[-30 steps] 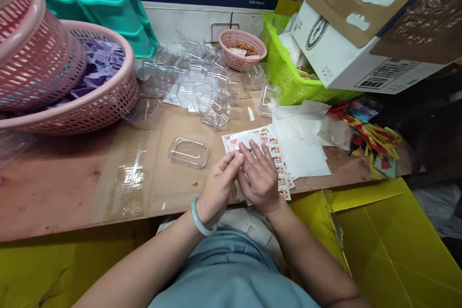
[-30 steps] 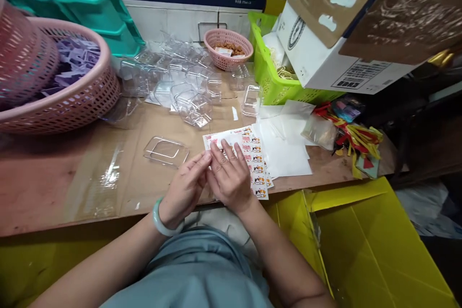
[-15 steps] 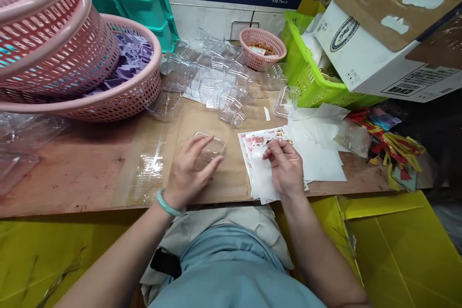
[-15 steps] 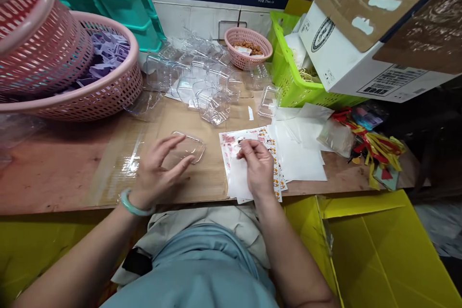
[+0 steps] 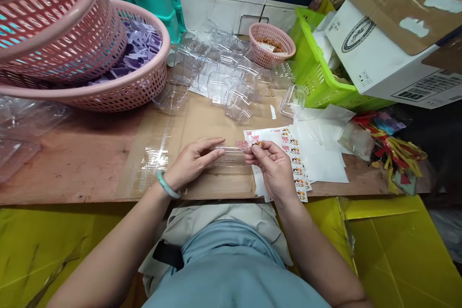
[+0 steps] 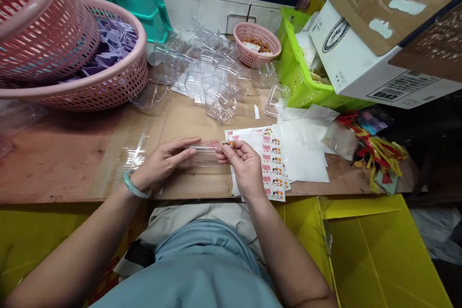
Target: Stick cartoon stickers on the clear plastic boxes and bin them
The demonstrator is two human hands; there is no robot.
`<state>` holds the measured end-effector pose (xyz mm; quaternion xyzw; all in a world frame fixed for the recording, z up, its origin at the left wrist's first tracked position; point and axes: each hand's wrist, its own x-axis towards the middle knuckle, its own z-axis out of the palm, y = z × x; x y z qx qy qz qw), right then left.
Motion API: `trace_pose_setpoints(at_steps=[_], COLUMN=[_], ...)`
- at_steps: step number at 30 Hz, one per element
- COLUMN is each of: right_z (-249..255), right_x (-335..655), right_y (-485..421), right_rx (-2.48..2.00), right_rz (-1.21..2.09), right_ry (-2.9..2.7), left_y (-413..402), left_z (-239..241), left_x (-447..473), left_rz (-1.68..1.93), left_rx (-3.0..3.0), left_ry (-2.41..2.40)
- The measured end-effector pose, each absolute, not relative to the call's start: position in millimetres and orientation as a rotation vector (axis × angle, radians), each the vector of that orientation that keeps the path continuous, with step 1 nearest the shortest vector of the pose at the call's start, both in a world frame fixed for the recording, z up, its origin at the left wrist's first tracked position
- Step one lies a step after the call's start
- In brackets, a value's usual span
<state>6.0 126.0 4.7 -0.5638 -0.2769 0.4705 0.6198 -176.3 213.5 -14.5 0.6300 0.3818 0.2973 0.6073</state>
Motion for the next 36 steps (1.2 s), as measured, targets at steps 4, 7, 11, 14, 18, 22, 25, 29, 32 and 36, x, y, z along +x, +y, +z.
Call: trace_pose_setpoints(at_steps=[4, 7, 11, 14, 18, 22, 25, 29, 32, 36], right_z=[7, 11, 18, 19, 12, 8, 9, 10, 12, 14], right_x=[8, 9, 4, -2, -8, -11, -11, -12, -12, -14], right_y=[137, 140, 132, 122, 117, 119, 121, 122, 123, 124], right_rx=[-1.312, -1.310, -1.320, -1.349, -1.386, -1.420, -1.436, -1.447, -1.454, -1.469], right_rz=[1.043, 1.049, 1.108, 1.190, 1.219, 1.196, 1.190, 1.191, 1.189, 1.194], right_ry=[-0.610, -0.585, -0.598, -0.614, -0.614, -0.642, -0.654, -0.660, -0.656, -0.656], left_y=[217, 217, 215, 213, 212, 214, 216, 218, 218, 218], left_z=[-22, -27, -31, -30, -27, -26, -28, -31, -31, -31], left_x=[-178, -182, -182, -181, -182, -183, -183, -182, -182, -182], left_rz=[0.712, 0.672, 0.690, 0.692, 0.675, 0.674, 0.701, 0.722, 0.722, 0.726], left_rx=[1.500, 1.532, 1.553, 1.549, 1.540, 1.572, 1.618, 1.666, 1.686, 1.693], left_ry=[0.656, 0.553, 0.551, 0.592, 0.619, 0.591, 0.566, 0.548, 0.549, 0.550])
